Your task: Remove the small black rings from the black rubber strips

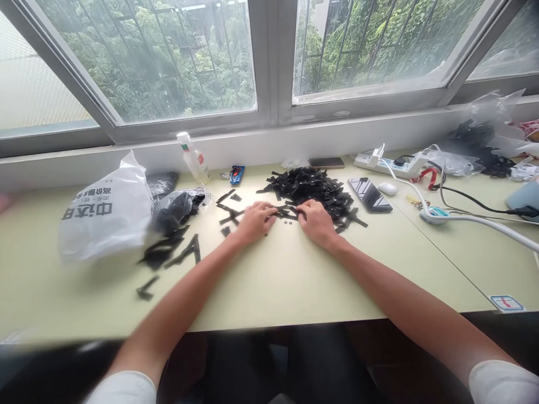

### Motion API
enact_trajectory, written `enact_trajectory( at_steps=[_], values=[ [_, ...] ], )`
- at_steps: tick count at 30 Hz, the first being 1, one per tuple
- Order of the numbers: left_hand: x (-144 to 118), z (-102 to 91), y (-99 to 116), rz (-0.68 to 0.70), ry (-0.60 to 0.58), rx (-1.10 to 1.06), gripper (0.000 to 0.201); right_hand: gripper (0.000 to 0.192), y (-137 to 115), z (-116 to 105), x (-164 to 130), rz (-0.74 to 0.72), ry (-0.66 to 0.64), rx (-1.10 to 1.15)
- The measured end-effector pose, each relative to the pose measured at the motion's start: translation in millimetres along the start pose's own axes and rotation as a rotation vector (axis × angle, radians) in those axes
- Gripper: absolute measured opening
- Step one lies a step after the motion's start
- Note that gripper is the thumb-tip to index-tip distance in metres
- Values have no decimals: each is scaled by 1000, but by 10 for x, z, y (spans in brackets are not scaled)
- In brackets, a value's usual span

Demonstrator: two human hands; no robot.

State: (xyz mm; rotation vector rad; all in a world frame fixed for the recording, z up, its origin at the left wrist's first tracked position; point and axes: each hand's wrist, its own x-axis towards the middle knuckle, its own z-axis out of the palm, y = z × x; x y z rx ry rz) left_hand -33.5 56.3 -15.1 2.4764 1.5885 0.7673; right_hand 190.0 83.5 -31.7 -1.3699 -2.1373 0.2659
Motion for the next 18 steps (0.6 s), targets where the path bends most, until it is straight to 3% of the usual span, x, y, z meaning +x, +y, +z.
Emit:
enact_trajectory(
  at_steps=[4, 9, 18],
  values=[
    [86, 9, -138, -15, 49, -49, 22, 24, -3, -29, 6, 30, 11, 27],
    [-70, -136, -162, 6, 111, -86, 18, 25, -76, -50, -19, -63, 84, 129],
    [-386, -369, -87, -78, 52, -22, 12, 30, -113, -19, -17, -113, -105, 96]
  ],
)
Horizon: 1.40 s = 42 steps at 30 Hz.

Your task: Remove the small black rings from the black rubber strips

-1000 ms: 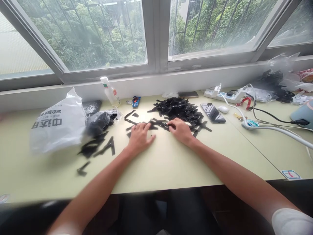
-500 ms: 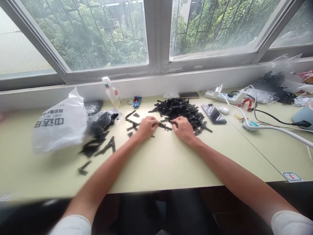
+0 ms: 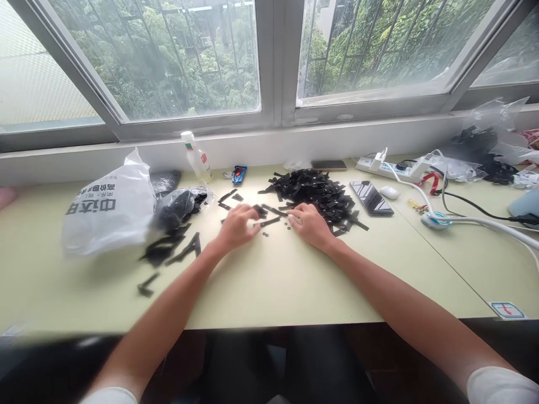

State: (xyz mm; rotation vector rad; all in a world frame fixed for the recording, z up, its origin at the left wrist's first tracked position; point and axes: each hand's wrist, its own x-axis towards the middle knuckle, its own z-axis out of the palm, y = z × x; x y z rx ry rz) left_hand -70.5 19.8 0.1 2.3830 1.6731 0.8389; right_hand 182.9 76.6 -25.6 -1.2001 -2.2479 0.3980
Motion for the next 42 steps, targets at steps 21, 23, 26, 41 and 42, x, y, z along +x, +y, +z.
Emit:
enact_trajectory(
  at_steps=[21, 23, 26, 41, 42],
  values=[
    [24, 77, -304, -109, 32, -267, 64, 15, -31, -23, -21, -15, -35, 77],
    [19, 74, -274, -99, 51, -255, 62, 15, -27, -25, -23, -25, -37, 70],
    [18, 31, -283, -190, 161, -89, 59, 15, -20, -26, -26, -36, -38, 68],
    [-61, -313, -209, -551, -17, 484, 59, 16, -35, -44, -39, -40, -49, 79],
    [-108, -343, -153, -660, -80, 547, 65, 16, -39, -48, -40, -38, -52, 75]
  ],
)
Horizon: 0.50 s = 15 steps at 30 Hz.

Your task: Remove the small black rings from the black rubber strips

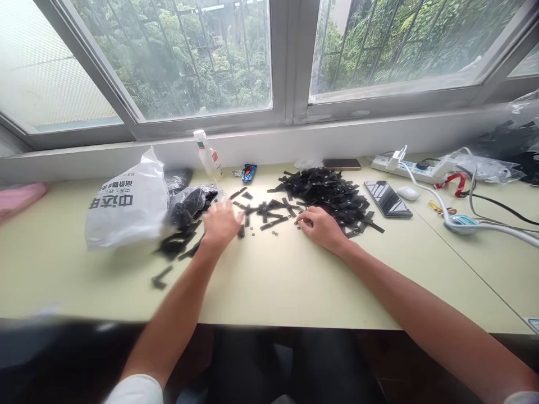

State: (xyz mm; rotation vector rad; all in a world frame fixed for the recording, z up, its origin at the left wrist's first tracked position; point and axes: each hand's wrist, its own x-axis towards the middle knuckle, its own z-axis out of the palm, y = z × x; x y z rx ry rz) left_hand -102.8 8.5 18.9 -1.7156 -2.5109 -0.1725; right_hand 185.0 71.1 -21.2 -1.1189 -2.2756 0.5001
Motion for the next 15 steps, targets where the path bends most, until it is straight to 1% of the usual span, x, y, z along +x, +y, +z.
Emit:
enact_trajectory(
  at_steps=[2, 4, 5, 7, 9, 10, 12, 13, 15],
  values=[
    [-159, -29, -24, -186, -102, 103, 81, 17, -5, -3, -2, 4, -5, -4],
    [-321, 11, -60, -243, -180, 91, 87, 17, -4, -1, 0, 7, -5, -6],
    [-391, 47, -78, -230, -197, 52, 86, 17, -2, 2, 1, 9, -4, -7],
    [-488, 119, -109, -138, -183, -31, 75, 16, 5, 8, 4, 11, -5, -5],
    [-512, 154, -129, 64, -147, -155, 57, 16, 12, 12, 7, 13, -8, 1],
    [-498, 151, -134, 176, -134, -226, 52, 16, 16, 13, 9, 13, -8, 4],
    [-429, 112, -140, 353, -117, -359, 57, 17, 23, 13, 10, 13, -10, 11],
    [-380, 82, -142, 399, -107, -410, 62, 17, 28, 13, 11, 12, -11, 14],
    [-269, 19, -150, 432, -79, -474, 67, 17, 36, 14, 11, 12, -14, 20]
  ],
)
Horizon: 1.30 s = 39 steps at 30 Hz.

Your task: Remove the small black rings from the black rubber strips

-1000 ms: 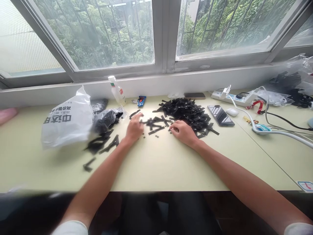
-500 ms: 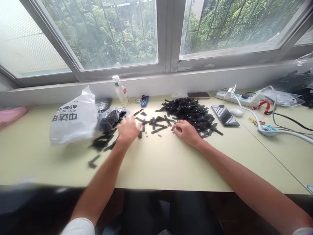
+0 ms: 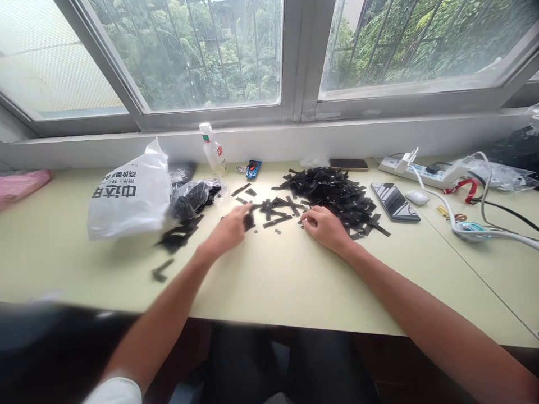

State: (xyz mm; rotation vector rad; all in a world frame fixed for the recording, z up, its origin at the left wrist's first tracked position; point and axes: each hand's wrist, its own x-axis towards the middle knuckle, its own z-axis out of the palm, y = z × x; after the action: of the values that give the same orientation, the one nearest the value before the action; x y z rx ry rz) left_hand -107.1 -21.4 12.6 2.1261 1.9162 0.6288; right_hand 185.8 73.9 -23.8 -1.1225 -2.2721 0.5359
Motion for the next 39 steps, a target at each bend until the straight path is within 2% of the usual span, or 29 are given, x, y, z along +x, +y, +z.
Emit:
enact_trajectory(
  at_steps=[2, 6, 9, 12, 18, 25, 33, 39],
  values=[
    [97, -70, -38, 1, 14, -2, 66, 18, 6, 1, -1, 6, -4, 7],
    [227, -143, -160, -43, -55, 80, 62, 17, -8, -1, -9, 11, 4, 37],
    [247, -143, -261, -56, -83, 18, 47, 14, -64, -9, -19, -19, 58, 85],
    [229, -137, -336, -78, -47, -57, 32, 15, -145, -26, -31, -53, 142, 145],
    [213, -132, -372, -92, 14, -34, 38, 19, -203, -50, -36, -49, 280, 213],
    [222, -117, -475, -146, 36, -56, 38, 22, -198, -43, -41, 9, 270, 261],
    [234, -160, -384, -141, 61, -52, 28, 23, -206, -54, -55, -7, 257, 300],
    [283, -165, -242, -138, 21, -53, 44, 25, -187, -75, -47, 40, 268, 346]
  ],
)
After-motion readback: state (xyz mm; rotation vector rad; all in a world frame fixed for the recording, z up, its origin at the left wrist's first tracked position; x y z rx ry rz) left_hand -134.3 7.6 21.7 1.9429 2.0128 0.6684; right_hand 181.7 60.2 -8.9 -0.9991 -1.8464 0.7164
